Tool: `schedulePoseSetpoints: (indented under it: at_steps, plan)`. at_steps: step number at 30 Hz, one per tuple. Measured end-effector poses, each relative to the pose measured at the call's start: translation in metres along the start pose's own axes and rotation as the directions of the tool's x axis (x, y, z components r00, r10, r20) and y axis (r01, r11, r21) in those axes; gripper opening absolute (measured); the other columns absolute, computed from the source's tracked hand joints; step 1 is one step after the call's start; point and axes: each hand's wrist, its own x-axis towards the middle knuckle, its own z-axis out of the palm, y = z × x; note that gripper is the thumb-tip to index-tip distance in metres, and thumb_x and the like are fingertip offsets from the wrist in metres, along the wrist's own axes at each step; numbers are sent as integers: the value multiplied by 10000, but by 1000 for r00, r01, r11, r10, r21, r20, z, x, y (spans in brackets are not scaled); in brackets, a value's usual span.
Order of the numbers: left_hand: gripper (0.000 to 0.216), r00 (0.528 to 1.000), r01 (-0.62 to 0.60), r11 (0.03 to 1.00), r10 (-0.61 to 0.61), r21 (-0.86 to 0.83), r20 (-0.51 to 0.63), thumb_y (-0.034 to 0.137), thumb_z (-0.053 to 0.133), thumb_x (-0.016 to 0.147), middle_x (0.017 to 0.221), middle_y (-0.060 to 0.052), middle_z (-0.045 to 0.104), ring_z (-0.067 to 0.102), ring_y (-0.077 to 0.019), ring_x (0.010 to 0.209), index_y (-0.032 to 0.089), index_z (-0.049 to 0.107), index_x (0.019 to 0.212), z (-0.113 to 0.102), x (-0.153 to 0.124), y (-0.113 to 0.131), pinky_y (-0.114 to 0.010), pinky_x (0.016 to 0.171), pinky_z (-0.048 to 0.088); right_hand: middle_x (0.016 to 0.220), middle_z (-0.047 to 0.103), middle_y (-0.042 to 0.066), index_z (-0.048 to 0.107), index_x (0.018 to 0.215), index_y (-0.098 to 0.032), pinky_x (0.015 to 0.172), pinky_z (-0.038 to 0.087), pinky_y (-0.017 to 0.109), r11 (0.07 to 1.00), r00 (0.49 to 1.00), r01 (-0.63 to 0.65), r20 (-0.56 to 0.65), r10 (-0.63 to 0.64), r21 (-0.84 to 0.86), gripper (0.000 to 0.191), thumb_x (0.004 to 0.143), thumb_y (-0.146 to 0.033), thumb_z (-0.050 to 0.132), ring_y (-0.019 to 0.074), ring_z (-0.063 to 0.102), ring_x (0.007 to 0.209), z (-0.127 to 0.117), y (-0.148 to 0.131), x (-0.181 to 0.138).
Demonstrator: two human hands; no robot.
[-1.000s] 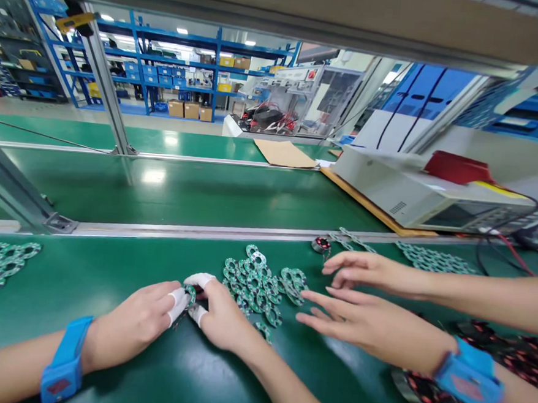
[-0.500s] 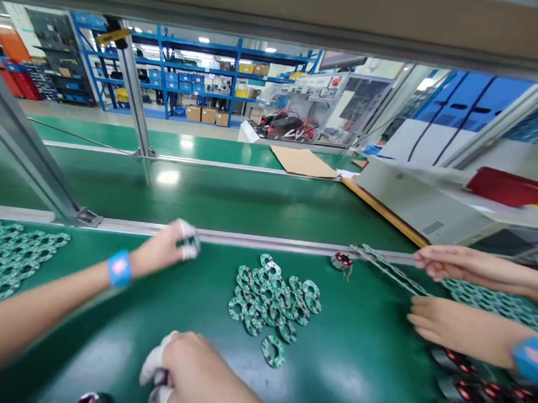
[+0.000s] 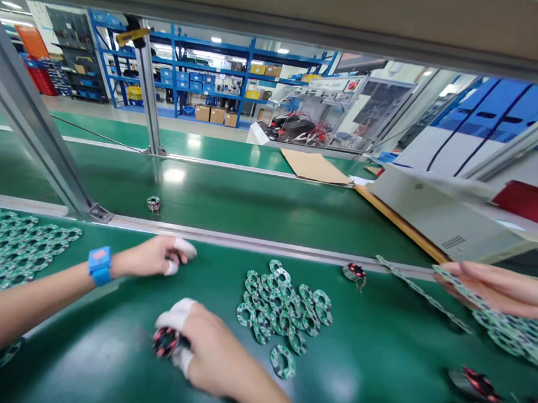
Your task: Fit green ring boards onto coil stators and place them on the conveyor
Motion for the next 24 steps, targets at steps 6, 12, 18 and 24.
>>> schedulePoseSetpoints:
  at_steps: [6,12,18,24]
  plan:
    - [844,941,-69,952,162,-300,296,20,570,610,1145,-43,615,598,-199,919,207,313,1392,36,-34,30,-269,788,482,1106,585,81,508,1212,-199,674,507,296,966,928,-259,-284,242,-23,561,677,-40,572,170,578,755,5,23,-18]
    - [729,981,-89,965,129,-249,148,100,639,683,995,-39,630,583,-182,854,216,370,1350,50,-38,30,-274,771,466,1059,609,98,545,1186,-191,739,485,335,918,859,-97,-498,-118,-385,423,775,-93,561,223,552,916,19,21,-20]
    - [309,966,-231,972,234,-41,109,89,582,762,953,-45,598,543,-173,894,199,605,1050,52,-42,29,-257,808,431,569,547,50,627,675,-153,496,358,297,711,801,176,-321,-505,-681,349,883,-73,358,179,488,588,25,18,-21]
    - [195,980,-182,983,180,10,80,133,595,796,895,-22,585,541,-154,851,202,616,976,55,-43,31,-229,768,433,662,642,45,657,866,-160,520,428,273,802,880,197,-259,-398,-565,246,886,-233,423,167,543,608,1,20,-23]
